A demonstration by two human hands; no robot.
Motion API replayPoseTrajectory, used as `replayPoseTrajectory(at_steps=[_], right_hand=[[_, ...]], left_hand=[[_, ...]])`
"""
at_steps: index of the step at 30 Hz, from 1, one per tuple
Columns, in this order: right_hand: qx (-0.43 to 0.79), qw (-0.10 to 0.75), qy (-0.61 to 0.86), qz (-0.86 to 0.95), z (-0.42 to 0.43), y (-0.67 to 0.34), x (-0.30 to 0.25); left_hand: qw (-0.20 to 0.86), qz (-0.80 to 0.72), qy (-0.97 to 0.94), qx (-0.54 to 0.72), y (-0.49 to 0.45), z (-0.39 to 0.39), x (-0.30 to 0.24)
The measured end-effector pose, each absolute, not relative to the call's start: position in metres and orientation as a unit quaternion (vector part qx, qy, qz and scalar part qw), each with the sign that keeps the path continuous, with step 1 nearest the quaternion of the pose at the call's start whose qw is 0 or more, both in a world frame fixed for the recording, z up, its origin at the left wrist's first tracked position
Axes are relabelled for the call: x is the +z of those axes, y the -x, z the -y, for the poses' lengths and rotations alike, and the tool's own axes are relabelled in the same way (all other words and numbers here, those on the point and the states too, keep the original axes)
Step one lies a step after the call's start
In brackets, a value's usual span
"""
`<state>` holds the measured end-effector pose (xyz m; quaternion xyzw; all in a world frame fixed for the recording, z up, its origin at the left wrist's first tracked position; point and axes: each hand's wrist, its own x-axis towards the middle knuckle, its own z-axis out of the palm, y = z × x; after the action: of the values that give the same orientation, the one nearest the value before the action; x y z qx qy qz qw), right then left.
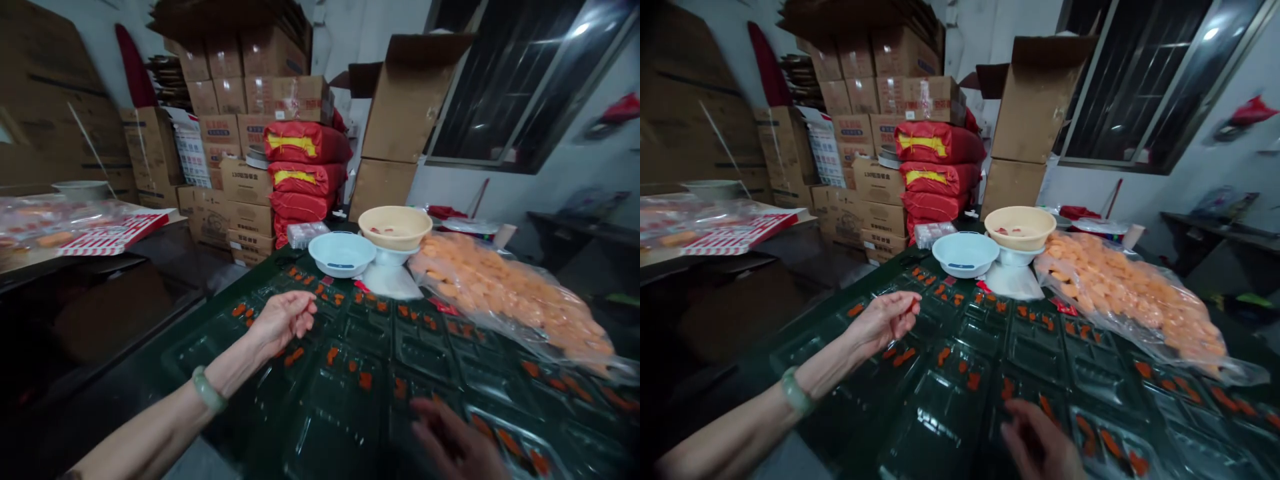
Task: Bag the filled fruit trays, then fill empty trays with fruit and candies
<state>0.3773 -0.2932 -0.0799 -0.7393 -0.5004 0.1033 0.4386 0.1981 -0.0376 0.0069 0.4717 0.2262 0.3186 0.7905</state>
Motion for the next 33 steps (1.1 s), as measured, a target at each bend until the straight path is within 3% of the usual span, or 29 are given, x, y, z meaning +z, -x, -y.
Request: replayPoseTrajectory(at_steps=[3, 6, 10, 18, 23, 28, 30, 33], right_hand=[[0.321, 0.527, 0.701, 0.359, 0.236, -0.428, -0.038], [0.379, 0.589, 0.66, 0.27, 0.165, -0.494, -0.01], [0.382, 0.628, 0.67, 0.105, 0.077, -0.577, 0.013], [0.328, 0.687, 0.648, 0.005, -0.037, -0.658, 0.029], [0.295, 0.729, 0.617, 0.005, -0.04, -0.661, 0.017], [0.261, 0.751, 0.604, 0.059, 0.0, -0.649, 0.022], [0.251, 0.754, 0.601, 0.085, 0.023, -0.638, 0.033], [0.254, 0.751, 0.599, 0.115, 0.061, -0.611, 0.049]], left_hand=[[0.718, -0.235, -0.539, 0.373, -0.253, -0.007, 0.007], [0.633, -0.251, -0.606, 0.411, -0.311, -0.052, 0.005], [0.576, -0.275, -0.649, 0.414, -0.374, -0.099, -0.004], [0.453, -0.266, -0.766, 0.371, -0.4, -0.12, -0.02], [0.382, -0.281, -0.786, 0.397, -0.398, -0.125, -0.003], [0.294, -0.19, -0.806, 0.476, -0.425, -0.126, 0.053], [0.245, -0.147, -0.847, 0.449, -0.446, -0.119, 0.078], [0.149, -0.187, -0.921, 0.309, -0.478, -0.102, 0.101]])
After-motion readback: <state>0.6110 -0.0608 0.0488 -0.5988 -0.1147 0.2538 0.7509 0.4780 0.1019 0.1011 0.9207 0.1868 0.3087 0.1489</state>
